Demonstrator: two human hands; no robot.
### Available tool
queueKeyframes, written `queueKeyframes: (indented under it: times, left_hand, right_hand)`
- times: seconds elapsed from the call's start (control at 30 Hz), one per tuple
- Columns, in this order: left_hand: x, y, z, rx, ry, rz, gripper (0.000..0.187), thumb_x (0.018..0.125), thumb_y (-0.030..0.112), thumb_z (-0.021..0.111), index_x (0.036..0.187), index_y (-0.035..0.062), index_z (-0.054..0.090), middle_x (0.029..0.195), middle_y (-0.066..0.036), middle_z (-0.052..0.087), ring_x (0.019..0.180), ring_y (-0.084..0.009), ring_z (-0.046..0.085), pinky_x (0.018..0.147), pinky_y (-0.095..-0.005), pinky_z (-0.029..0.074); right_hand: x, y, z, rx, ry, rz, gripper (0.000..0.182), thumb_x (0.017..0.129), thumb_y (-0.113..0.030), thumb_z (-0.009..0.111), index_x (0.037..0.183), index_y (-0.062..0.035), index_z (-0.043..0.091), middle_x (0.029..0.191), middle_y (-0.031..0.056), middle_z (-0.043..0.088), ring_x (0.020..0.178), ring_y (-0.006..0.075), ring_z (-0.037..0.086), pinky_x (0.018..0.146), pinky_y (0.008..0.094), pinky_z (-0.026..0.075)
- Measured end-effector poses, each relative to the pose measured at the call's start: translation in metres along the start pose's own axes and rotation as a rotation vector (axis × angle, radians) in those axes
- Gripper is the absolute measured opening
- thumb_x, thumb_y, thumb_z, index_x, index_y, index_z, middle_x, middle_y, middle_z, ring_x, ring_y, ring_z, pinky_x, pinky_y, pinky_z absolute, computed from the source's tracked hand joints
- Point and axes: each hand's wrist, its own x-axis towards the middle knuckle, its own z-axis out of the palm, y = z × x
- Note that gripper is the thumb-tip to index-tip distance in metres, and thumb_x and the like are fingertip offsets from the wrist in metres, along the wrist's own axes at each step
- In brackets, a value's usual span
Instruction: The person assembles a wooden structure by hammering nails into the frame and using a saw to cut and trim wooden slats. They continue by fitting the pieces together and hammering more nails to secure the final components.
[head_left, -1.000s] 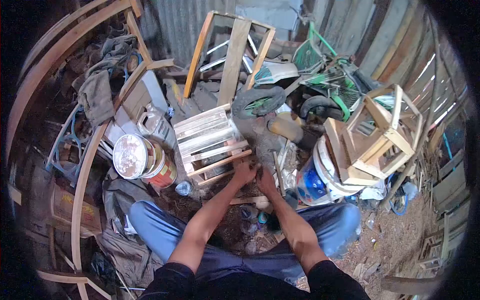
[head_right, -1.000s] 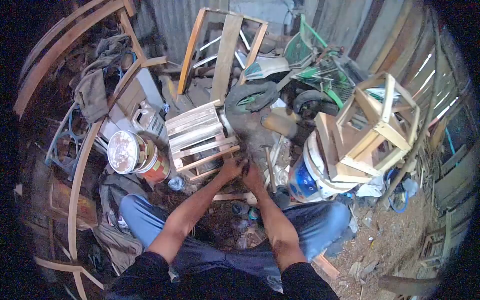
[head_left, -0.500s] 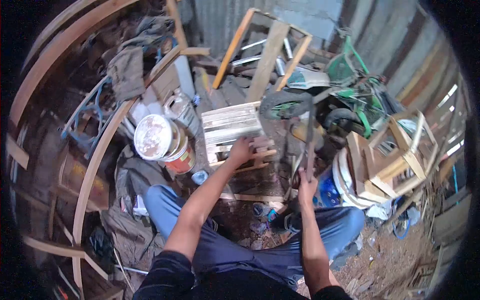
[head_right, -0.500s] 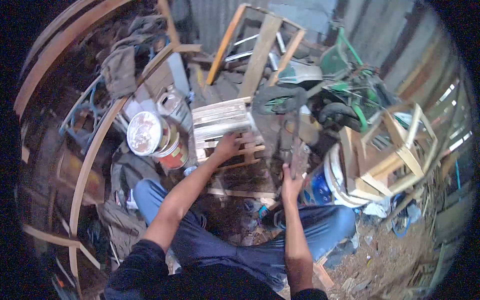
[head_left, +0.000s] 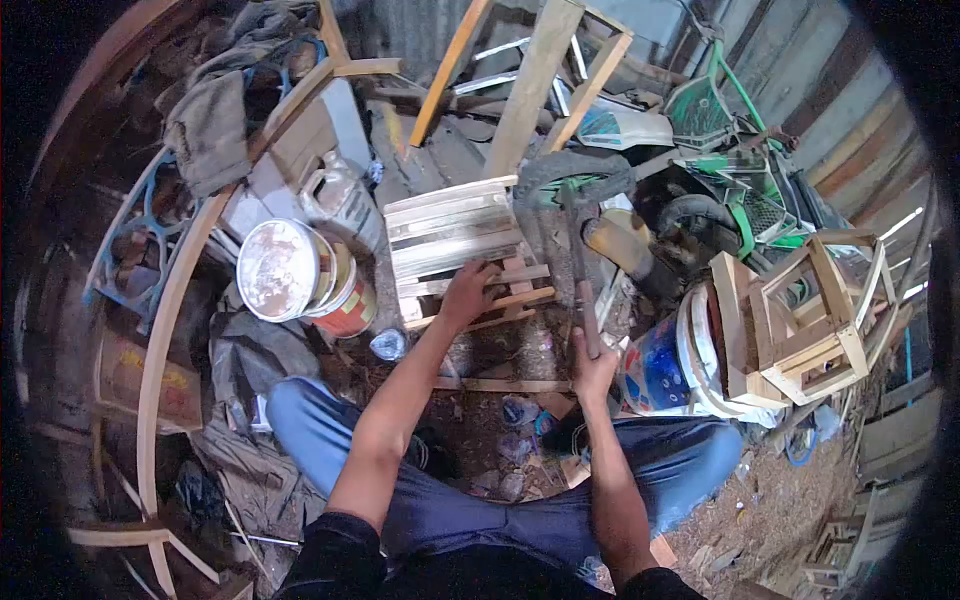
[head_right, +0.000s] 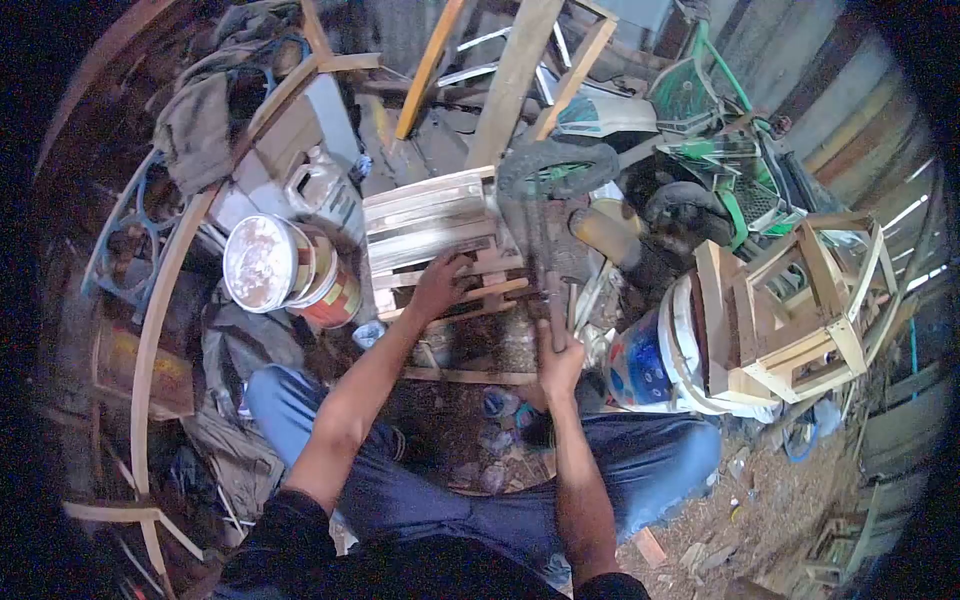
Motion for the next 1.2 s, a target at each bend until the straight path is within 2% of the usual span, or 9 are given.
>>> queueKeyframes:
  times: [0.3,0.37,0.47,0.63,0.7,0.77,0.93,1.0,1.2]
  left_hand:
    - [0.006,0.011,0.004,0.057,0.03,-0.08,0.03,0.079,0.027,0.069,0.104,0.012,0.062,0.104,-0.015,0.063,0.097,-0.0354,0.059,0.079,-0.0451,0.05]
    - [0.005,0.012,0.005,0.011,0.009,-0.162,0.028,0.078,0.027,0.069,0.101,0.0116,0.063,0.101,-0.014,0.063,0.095,-0.0348,0.06,0.078,-0.0452,0.05]
    - [0.002,0.008,0.008,0.031,0.031,-0.147,0.025,0.077,0.025,0.069,0.098,0.0108,0.065,0.095,-0.014,0.063,0.091,-0.0348,0.061,0.077,-0.0454,0.049]
    - [0.005,-0.004,0.015,-0.057,0.092,-0.17,0.024,0.076,0.02,0.069,0.098,0.0119,0.065,0.106,-0.011,0.06,0.097,-0.0343,0.058,0.081,-0.046,0.047]
    - [0.002,-0.003,0.014,-0.004,0.176,-0.055,0.022,0.075,0.017,0.068,0.096,0.0105,0.065,0.101,-0.01,0.059,0.098,-0.034,0.056,0.083,-0.0459,0.046]
    - [0.007,-0.004,0.013,0.048,0.265,0.066,0.02,0.075,0.014,0.067,0.094,0.009,0.066,0.097,-0.009,0.059,0.099,-0.0337,0.055,0.085,-0.0458,0.044]
    - [0.014,-0.009,0.003,0.171,0.018,0.099,0.026,0.075,0.014,0.065,0.101,0.0142,0.067,0.107,-0.005,0.057,0.103,-0.0267,0.051,0.091,-0.0452,0.039]
    - [0.014,-0.004,-0.001,0.186,-0.001,0.073,0.027,0.074,0.01,0.064,0.101,0.0128,0.067,0.11,-0.006,0.057,0.108,-0.0279,0.05,0.093,-0.0452,0.038]
    - [-0.016,-0.01,-0.027,0.269,0.03,0.018,0.031,0.076,0.007,0.059,0.106,0.0109,0.065,0.118,-0.005,0.058,0.114,-0.0284,0.05,0.097,-0.044,0.04]
  right_hand:
    - [-0.014,0.0,0.012,-0.03,-0.017,-0.088,0.041,0.087,-0.03,0.067,0.074,0.008,0.061,0.052,0.005,0.049,0.057,0.0082,0.046,0.051,0.0324,0.039]
    - [-0.013,0.01,0.014,-0.053,-0.049,-0.05,0.04,0.085,-0.034,0.068,0.081,0.0061,0.066,0.056,0.0152,0.059,0.059,0.0104,0.054,0.057,0.0358,0.045]
    - [-0.016,0.025,0.021,-0.056,-0.08,-0.036,0.038,0.085,-0.032,0.068,0.085,0.0069,0.067,0.059,0.0157,0.061,0.06,0.0118,0.057,0.058,0.0358,0.046]
    - [-0.024,0.01,0.021,-0.126,-0.109,-0.105,0.035,0.086,-0.028,0.067,0.091,0.007,0.067,0.061,0.0188,0.061,0.062,0.0104,0.057,0.057,0.0361,0.046]
    - [-0.024,0.007,0.025,-0.143,-0.118,-0.099,0.034,0.086,-0.027,0.066,0.092,0.0061,0.067,0.062,0.018,0.062,0.063,0.0095,0.056,0.057,0.0359,0.046]
    - [-0.023,-0.005,0.029,-0.03,-0.04,-0.14,0.04,0.086,-0.029,0.067,0.075,0.0087,0.062,0.052,0.0021,0.045,0.058,0.0074,0.041,0.051,0.0328,0.038]
    - [-0.014,-0.013,0.03,-0.035,-0.063,-0.08,0.04,0.087,-0.03,0.067,0.075,0.0087,0.062,0.053,0.0019,0.045,0.057,0.0082,0.041,0.05,0.0333,0.037]
    - [-0.013,-0.016,0.032,-0.047,-0.06,-0.064,0.037,0.087,-0.03,0.066,0.081,0.0063,0.065,0.056,0.011,0.058,0.057,0.0112,0.051,0.056,0.0345,0.043]
    - [-0.004,-0.014,0.039,0.008,-0.04,-0.057,0.039,0.087,-0.033,0.065,0.082,0.0061,0.066,0.056,0.0145,0.058,0.056,0.0132,0.05,0.056,0.036,0.043]
